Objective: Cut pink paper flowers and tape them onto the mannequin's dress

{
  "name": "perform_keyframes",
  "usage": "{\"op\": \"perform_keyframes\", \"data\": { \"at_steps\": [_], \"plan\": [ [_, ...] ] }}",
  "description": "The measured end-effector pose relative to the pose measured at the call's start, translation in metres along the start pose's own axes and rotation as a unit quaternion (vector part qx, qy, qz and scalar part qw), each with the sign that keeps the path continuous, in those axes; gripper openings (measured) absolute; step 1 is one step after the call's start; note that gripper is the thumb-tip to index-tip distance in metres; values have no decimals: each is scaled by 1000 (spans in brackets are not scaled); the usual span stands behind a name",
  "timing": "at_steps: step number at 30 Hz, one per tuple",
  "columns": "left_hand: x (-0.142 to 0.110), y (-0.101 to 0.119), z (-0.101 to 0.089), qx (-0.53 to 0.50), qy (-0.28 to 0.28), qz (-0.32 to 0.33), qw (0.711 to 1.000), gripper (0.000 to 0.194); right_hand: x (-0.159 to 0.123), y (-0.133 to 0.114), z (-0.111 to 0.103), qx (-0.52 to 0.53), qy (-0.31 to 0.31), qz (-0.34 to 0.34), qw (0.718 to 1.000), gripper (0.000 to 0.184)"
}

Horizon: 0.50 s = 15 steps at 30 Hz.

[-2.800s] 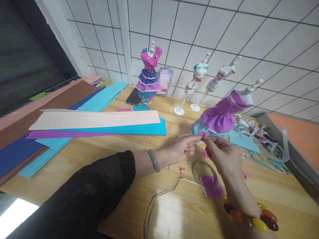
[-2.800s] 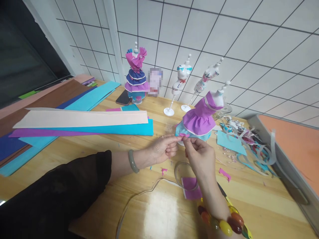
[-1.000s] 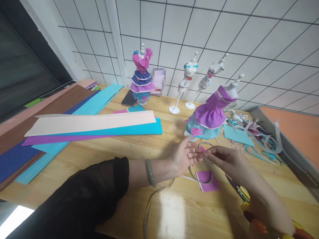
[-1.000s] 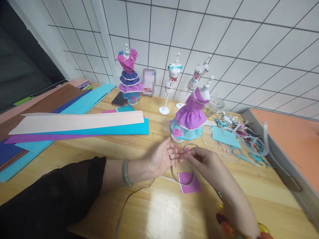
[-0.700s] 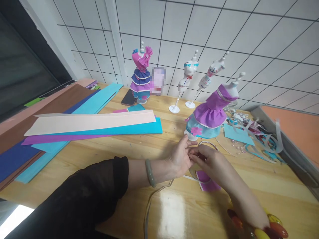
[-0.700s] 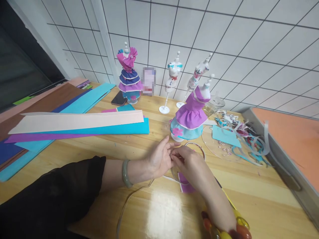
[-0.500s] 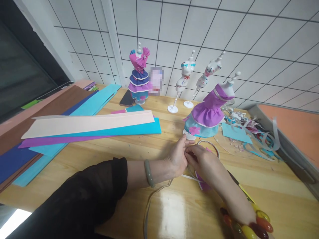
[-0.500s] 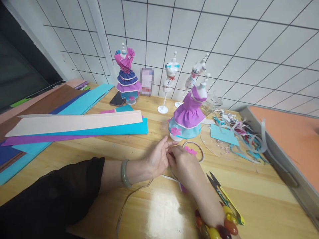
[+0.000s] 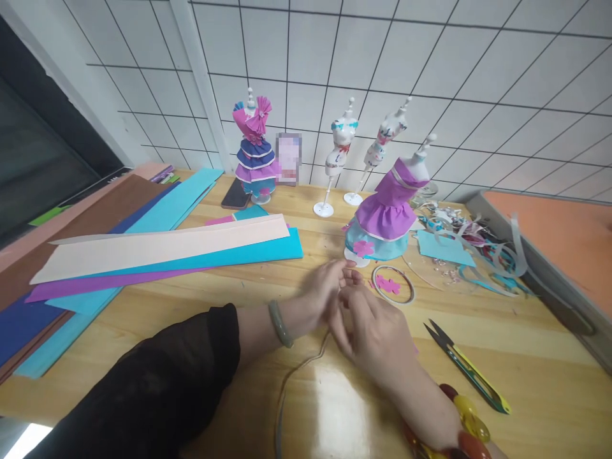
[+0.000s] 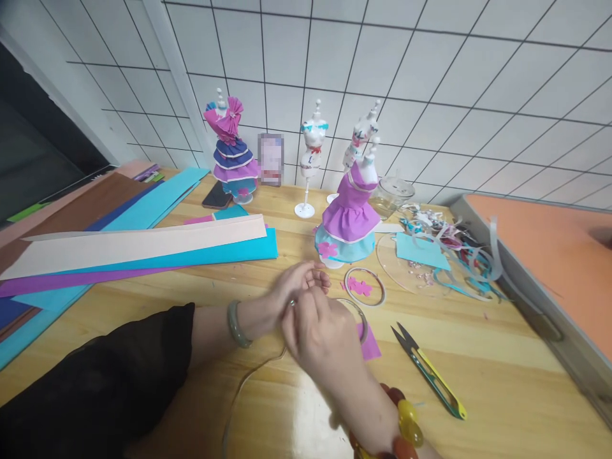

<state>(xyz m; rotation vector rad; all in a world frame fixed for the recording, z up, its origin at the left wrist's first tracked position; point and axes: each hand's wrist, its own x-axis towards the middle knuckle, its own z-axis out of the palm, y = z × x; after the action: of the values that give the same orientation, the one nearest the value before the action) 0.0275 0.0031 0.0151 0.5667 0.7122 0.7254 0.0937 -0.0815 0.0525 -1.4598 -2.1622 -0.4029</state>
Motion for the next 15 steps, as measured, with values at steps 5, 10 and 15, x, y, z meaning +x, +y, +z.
{"op": "perform_keyframes", "data": {
  "at_steps": [5, 10, 15],
  "plan": [
    [10, -10, -3, 338, -147, 137, 919, 13, -6, -25, -10, 159, 44, -143, 976, 10],
    [17, -10, 8, 491, -244, 285, 786, 23, -8, -31, -4, 186, 19, -164, 969, 13],
    [23, -2, 22, 300, -170, 109, 932, 32, -6, -26, -1, 183, 13, -156, 971, 15]
  ]
}}
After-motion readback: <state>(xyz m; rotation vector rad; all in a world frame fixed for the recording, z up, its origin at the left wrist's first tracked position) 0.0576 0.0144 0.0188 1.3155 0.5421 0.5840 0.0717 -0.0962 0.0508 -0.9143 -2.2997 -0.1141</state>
